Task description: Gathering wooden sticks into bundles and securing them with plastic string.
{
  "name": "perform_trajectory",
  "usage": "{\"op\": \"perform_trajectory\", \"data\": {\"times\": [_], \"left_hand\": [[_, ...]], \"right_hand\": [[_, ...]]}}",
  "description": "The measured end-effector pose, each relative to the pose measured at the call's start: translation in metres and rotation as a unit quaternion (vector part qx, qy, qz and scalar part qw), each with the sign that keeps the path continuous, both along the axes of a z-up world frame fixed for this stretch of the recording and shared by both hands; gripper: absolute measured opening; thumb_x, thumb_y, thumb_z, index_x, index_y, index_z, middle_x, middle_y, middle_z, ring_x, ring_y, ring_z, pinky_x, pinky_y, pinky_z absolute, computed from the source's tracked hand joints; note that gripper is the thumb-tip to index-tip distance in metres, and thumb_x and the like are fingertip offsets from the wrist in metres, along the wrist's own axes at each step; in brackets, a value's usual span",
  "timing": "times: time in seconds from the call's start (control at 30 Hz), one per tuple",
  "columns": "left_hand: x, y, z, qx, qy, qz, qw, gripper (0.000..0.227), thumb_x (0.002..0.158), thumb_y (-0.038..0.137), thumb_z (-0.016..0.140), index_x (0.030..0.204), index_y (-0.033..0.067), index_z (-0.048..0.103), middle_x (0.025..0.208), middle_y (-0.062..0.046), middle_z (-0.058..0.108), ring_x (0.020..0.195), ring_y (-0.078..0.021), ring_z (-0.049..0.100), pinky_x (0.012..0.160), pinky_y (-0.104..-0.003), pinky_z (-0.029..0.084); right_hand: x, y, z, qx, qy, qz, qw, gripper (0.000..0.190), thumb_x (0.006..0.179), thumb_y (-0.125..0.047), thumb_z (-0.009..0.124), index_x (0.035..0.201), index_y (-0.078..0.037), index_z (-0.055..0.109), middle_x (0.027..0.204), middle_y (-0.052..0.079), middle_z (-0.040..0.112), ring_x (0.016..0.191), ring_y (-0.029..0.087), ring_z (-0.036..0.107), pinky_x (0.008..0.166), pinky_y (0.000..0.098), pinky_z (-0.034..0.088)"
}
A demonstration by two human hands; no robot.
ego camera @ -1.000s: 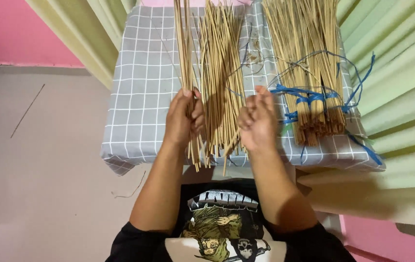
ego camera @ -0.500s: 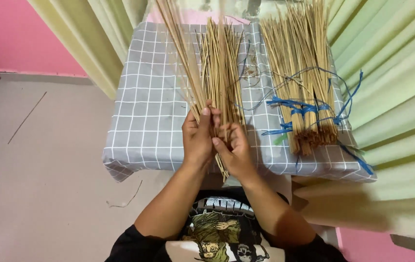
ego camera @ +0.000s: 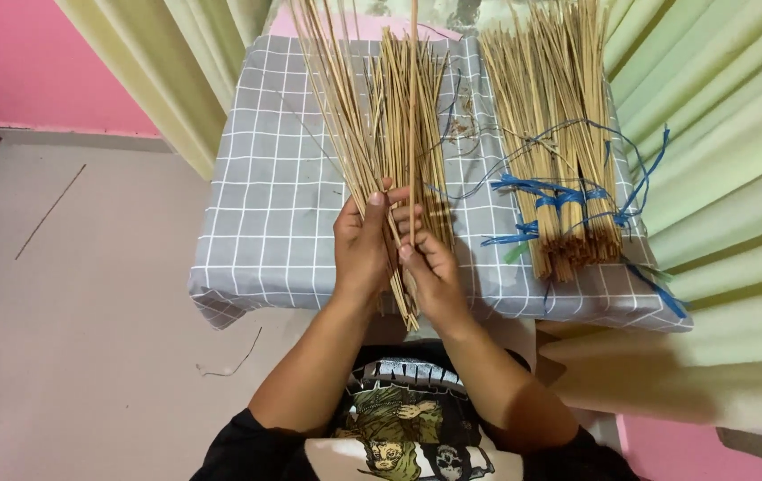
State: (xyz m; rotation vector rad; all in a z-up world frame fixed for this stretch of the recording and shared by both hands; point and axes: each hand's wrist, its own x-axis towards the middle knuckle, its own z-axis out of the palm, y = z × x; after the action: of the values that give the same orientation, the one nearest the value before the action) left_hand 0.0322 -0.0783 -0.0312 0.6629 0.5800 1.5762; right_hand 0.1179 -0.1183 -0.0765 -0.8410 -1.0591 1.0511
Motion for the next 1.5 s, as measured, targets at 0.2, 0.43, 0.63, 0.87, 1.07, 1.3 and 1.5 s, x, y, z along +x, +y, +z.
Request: {"op": "perform_trajectory", "data": {"times": [0.2,0.43,0.63,0.87,1.07,1.3,1.5], "left_hand": [[0.002,0.001,-0.002,-0.016,0.052,0.031,0.998,0.027,0.107,0.012,0.051,0.124,-0.0076,0.059,0.108,-0.028,0.074,0.081,-0.0282,0.077,0.062,-0.039,0.067],[-0.004,0.005,-0.009,-0.029,0.05,0.045,0.997,0.023,0.107,0.011,0.051,0.118,-0.0066,0.06,0.1,-0.027,0.075,0.074,-0.0292,0.077,0.059,-0.036,0.067],[-0.013,-0.003,-0.007,-0.03,0.148,-0.005,0.989,0.021,0.107,0.02,0.057,0.107,0.0019,0.067,0.049,-0.01,0.05,0.031,-0.0166,0.044,0.029,-0.027,0.038],[-0.017,-0.014,-0.005,-0.003,0.255,-0.085,0.963,0.018,0.094,0.011,0.075,0.081,-0.001,0.07,0.051,-0.018,0.063,0.03,-0.0207,0.057,0.03,-0.032,0.047],[-0.027,-0.025,0.008,0.115,0.427,-0.02,0.897,0.011,0.088,0.011,0.08,0.081,0.0035,0.079,0.067,-0.014,0.068,0.064,-0.0296,0.067,0.067,-0.039,0.054],[-0.023,-0.035,0.02,0.083,0.43,-0.041,0.898,0.023,0.095,0.016,0.074,0.073,0.0081,0.075,0.054,-0.007,0.061,0.057,-0.0164,0.054,0.061,-0.033,0.048],[-0.026,-0.028,0.02,0.024,0.374,-0.053,0.926,0.029,0.101,0.015,0.066,0.075,0.0033,0.07,0.06,-0.008,0.067,0.06,-0.0117,0.052,0.055,-0.029,0.05]], "right_hand": [[-0.002,0.003,-0.038,0.002,0.011,-0.019,1.0,0.016,0.106,-0.018,0.054,0.11,-0.004,0.06,0.062,-0.004,0.047,0.043,0.002,0.043,0.041,0.0177,0.031],[0.007,-0.011,0.004,0.017,0.026,-0.022,0.999,0.034,0.107,-0.015,0.048,0.135,0.002,0.056,0.064,-0.005,0.043,0.046,-0.001,0.036,0.043,0.0153,0.028],[0.041,0.004,0.004,-0.009,0.113,0.009,0.993,0.033,0.101,-0.005,0.05,0.134,-0.004,0.051,0.087,0.008,0.057,0.051,0.009,0.048,0.038,0.0231,0.04],[0.028,-0.001,-0.005,-0.061,0.153,0.075,0.984,0.049,0.103,-0.023,0.057,0.145,-0.001,0.044,0.068,0.002,0.047,0.038,0.005,0.036,0.031,0.0197,0.033],[0.022,0.008,-0.023,-0.089,0.211,0.005,0.973,0.027,0.1,-0.019,0.068,0.124,-0.009,0.061,0.058,0.0,0.044,0.033,0.006,0.033,0.028,0.0205,0.031],[0.029,0.016,-0.036,-0.082,0.204,-0.038,0.975,0.009,0.104,-0.02,0.064,0.102,-0.011,0.062,0.054,-0.001,0.042,0.035,0.004,0.032,0.032,0.0181,0.033],[0.032,0.012,-0.019,-0.025,0.113,-0.081,0.99,0.02,0.112,-0.026,0.042,0.108,-0.01,0.053,0.062,0.004,0.048,0.038,0.009,0.037,0.036,0.0224,0.032]]}}
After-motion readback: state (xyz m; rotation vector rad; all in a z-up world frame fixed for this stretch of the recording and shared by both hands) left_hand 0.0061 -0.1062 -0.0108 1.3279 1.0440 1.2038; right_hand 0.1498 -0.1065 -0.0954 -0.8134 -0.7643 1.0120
